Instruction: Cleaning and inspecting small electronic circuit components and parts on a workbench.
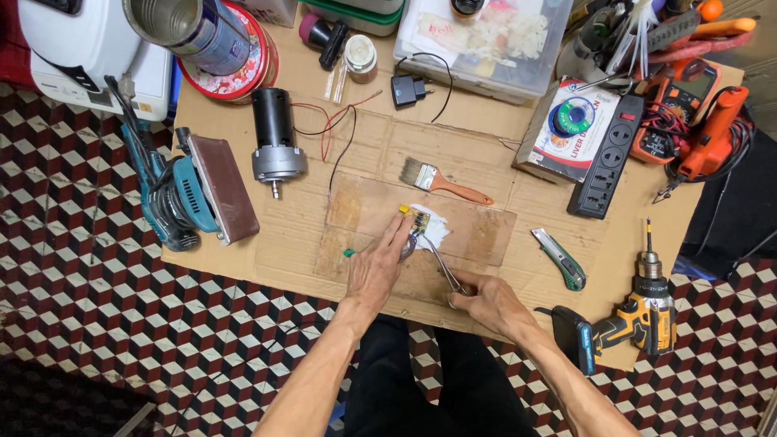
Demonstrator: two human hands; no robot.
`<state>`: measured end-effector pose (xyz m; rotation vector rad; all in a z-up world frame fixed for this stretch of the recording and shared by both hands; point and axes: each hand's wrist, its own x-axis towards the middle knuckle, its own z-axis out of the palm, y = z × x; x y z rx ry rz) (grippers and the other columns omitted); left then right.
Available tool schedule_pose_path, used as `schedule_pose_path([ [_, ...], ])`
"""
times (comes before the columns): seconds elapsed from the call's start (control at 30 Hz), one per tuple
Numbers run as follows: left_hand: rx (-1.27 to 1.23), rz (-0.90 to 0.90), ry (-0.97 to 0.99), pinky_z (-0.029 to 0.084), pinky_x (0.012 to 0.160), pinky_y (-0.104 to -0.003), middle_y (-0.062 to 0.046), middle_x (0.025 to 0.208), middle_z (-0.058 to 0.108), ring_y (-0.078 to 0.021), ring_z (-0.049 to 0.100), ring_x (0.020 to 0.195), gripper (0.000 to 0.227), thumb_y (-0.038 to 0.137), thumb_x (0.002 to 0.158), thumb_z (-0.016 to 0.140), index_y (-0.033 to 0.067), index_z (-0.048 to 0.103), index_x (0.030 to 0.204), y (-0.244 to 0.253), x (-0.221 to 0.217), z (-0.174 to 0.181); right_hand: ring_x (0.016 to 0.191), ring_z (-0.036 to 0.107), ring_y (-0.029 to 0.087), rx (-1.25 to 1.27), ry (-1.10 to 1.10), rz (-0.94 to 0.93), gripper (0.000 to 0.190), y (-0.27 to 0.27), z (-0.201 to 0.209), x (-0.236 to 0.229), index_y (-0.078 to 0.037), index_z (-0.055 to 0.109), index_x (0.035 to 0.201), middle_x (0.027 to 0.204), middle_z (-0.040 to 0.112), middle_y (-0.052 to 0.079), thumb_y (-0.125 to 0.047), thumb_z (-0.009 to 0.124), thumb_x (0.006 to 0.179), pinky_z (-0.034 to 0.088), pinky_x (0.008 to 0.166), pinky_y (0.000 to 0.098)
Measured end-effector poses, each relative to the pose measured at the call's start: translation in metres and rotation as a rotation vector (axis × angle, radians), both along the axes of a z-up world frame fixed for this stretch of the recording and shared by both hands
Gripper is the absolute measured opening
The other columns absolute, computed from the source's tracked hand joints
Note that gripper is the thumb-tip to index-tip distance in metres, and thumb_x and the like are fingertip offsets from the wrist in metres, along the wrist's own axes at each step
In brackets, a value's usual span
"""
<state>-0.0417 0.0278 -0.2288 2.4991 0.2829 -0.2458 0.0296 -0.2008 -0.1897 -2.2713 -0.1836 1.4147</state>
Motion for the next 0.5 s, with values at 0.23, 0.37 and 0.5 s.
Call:
schedule_pose_path([
  [0.23,0.028,-0.104,-0.037,0.055,0.086,-0.045,-0.016,0.153,0.049,-0.0351,0.06,0.119,0.072,0.005,0.077,0.07,0.0038,0.046,0.145,-0.012,0.007,-0.001,0.066,0.062,0.021,-0.082,0.007,-0.137,0.076,-0.023,0.044,-0.011,-0.031,0.046,0.152,0.072,0.06,0.008,-0.04,0.075,0.083,0.053,0.067,0.0356],
  [0.37,-0.045,-0.034,-0.072,0.051,0.092,-0.047,-0.019,0.145,0.051,-0.0367,0.053,0.121,0.073,0.016,0.073,0.08,0.0012,0.05,0.137,-0.02,0.016,0.012,0.071,0.064,0.022,-0.019,-0.067,-0.056,0.077,-0.018,0.033,-0.004,-0.034,0.041,0.156,0.077,0.064,0.009,-0.036,0.072,0.085,0.053,0.071,0.0359],
  [0.5,-0.052,0.08,-0.145,0.049,0.098,-0.046,-0.016,0.14,0.056,-0.036,0.052,0.123,0.067,0.018,0.073,0.084,0.0038,0.055,0.132,-0.028,0.018,0.002,0.083,0.068,0.023,0.062,-0.191,0.059,0.073,-0.023,0.019,0.001,-0.033,0.045,0.153,0.094,0.069,0.009,-0.031,0.071,0.085,0.055,0.081,0.0373],
])
